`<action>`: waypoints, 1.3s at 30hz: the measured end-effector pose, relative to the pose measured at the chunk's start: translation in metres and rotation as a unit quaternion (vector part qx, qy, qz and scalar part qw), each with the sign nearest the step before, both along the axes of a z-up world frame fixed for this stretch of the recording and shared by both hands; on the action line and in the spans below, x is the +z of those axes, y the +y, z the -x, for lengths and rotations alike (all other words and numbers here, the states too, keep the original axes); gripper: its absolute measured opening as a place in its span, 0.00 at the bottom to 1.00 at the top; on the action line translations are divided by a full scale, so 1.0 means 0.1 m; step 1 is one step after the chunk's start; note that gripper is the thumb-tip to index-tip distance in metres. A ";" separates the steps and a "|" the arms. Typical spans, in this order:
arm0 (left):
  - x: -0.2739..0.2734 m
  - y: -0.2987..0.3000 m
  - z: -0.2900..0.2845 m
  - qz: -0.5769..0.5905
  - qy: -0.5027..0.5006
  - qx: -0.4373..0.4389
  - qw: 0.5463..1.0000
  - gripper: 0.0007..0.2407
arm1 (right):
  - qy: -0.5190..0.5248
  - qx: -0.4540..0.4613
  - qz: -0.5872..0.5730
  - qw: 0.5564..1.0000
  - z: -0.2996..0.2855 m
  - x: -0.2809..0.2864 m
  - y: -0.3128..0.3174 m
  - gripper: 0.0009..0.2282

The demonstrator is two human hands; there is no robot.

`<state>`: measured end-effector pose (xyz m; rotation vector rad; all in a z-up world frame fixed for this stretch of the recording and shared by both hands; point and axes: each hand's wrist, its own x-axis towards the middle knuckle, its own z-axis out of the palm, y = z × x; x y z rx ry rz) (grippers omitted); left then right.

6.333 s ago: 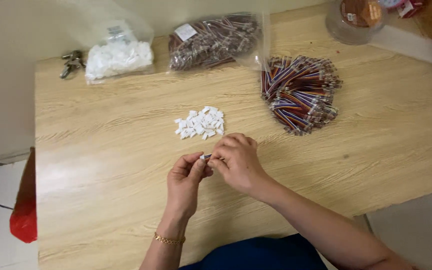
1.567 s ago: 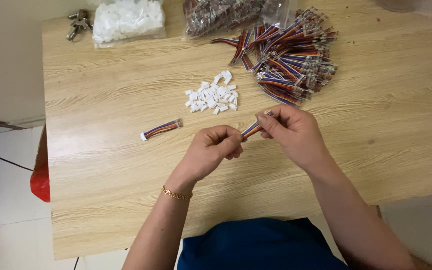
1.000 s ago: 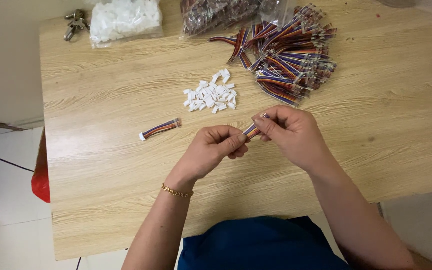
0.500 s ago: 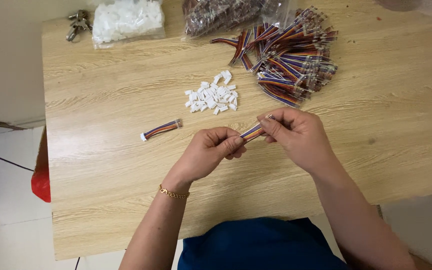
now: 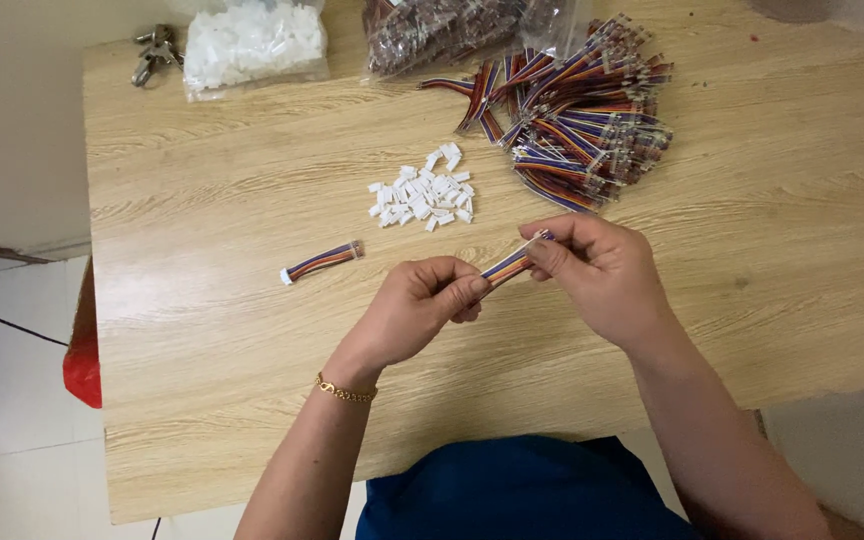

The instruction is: Attaching white plastic connectors to the ends of multi-colored ribbon cables

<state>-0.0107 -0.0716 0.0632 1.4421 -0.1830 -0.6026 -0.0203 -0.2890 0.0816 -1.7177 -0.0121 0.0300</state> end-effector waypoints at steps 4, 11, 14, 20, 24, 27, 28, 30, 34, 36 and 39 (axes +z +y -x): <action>-0.05 0.06 0.00 -0.019 -0.004 -0.004 1.000 0.06 | -0.010 -0.015 -0.001 1.000 0.04 -0.05 -0.03 0.07; -0.07 0.11 0.01 -0.181 -0.075 -0.036 0.980 0.06 | 0.060 -0.001 0.000 0.998 0.12 -0.53 -0.18 0.12; -0.21 0.10 0.04 -0.262 -0.140 -0.052 0.954 0.06 | -0.049 0.054 0.170 0.983 0.09 -0.34 -0.09 0.16; -0.46 -0.01 0.04 -0.365 -0.266 -0.048 0.891 0.05 | -0.111 0.201 0.450 0.863 -0.06 -0.22 0.17 0.08; -0.49 0.01 0.06 -0.416 -0.307 -0.051 0.855 0.05 | 0.036 0.287 0.374 0.881 -0.24 -0.17 0.29 0.08; -0.35 0.03 0.02 -0.370 -0.221 -0.054 0.901 0.06 | 0.017 0.310 0.391 0.867 -0.23 -0.12 0.26 0.07; -0.29 0.05 0.02 -0.370 -0.220 -0.053 0.901 0.06 | 0.017 0.311 0.391 0.866 -0.25 -0.13 0.25 0.07; -0.19 0.08 0.01 -0.314 -0.161 -0.032 0.935 0.07 | 0.018 0.299 0.376 0.877 -0.27 -0.16 0.23 0.07; -0.33 0.08 -0.03 -0.302 -0.209 -0.035 0.930 0.06 | 0.034 0.295 0.365 0.882 -0.32 -0.22 0.23 0.08; -0.36 0.07 -0.06 -0.286 -0.224 -0.038 0.931 0.05 | 0.064 0.303 0.282 0.908 -0.32 -0.28 0.23 0.08; -0.14 0.08 -0.15 -0.285 -0.138 -0.031 0.948 0.11 | 0.050 0.291 0.293 0.909 -0.36 -0.19 0.21 0.06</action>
